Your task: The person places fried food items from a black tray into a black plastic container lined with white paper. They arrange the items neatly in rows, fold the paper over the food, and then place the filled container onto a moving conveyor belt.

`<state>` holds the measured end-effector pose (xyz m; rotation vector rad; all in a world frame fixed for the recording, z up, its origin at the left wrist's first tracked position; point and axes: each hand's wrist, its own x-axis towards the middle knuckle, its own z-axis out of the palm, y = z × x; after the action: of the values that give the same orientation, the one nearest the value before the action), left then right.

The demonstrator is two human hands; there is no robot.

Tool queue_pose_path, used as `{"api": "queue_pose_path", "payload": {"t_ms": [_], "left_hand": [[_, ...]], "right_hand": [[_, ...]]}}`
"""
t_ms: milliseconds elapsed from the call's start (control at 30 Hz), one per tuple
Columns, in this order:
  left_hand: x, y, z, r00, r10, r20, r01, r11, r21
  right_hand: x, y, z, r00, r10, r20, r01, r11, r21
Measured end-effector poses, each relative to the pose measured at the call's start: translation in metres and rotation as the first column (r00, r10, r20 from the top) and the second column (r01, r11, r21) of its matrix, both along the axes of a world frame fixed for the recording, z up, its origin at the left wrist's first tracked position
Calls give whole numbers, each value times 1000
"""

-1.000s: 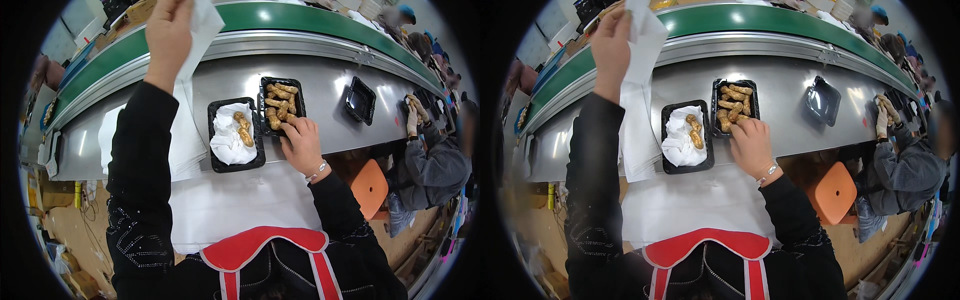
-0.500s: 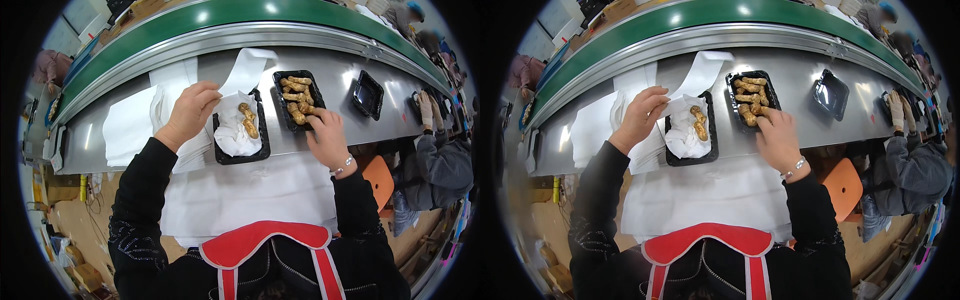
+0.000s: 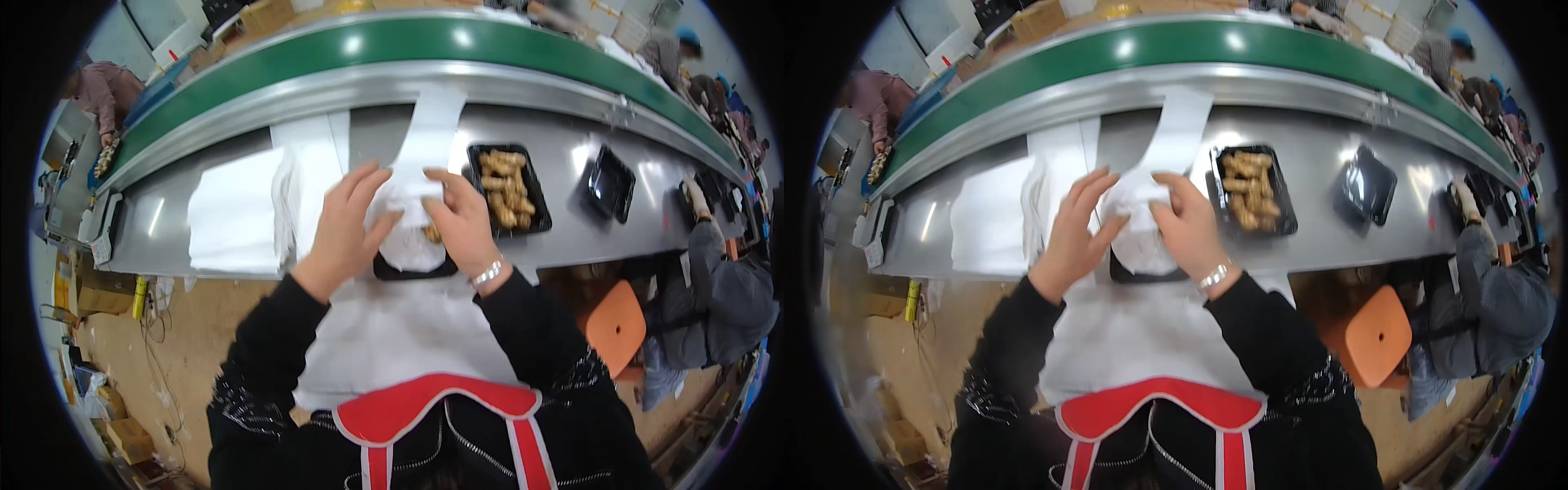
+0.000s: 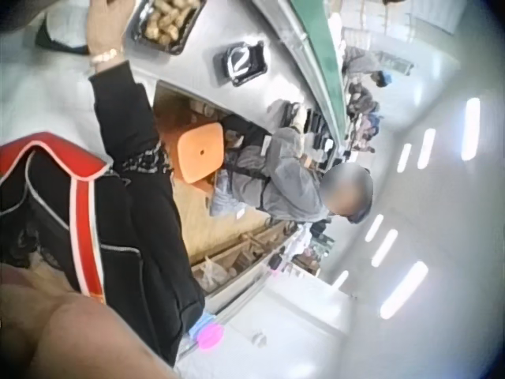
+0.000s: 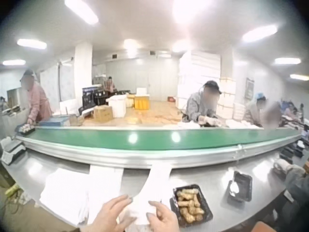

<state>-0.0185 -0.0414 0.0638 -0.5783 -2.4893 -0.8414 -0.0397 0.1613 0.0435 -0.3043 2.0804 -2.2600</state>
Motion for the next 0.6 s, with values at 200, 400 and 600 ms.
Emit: {"api": "queue_pose_path", "payload": {"t_ms": [200, 400, 600], "left_hand": [[21, -11, -4, 796, -178, 579, -277, 743, 609], [19, 5, 3, 789, -448, 420, -218, 435, 874], [13, 6, -21, 840, -298, 454, -266, 504, 822]], "right_hand": [[1, 7, 8, 998, 48, 46, -38, 978, -205], [9, 3, 20, 990, 114, 80, -90, 963, -252], [11, 11, 17, 995, 69, 76, -61, 994, -94]]}}
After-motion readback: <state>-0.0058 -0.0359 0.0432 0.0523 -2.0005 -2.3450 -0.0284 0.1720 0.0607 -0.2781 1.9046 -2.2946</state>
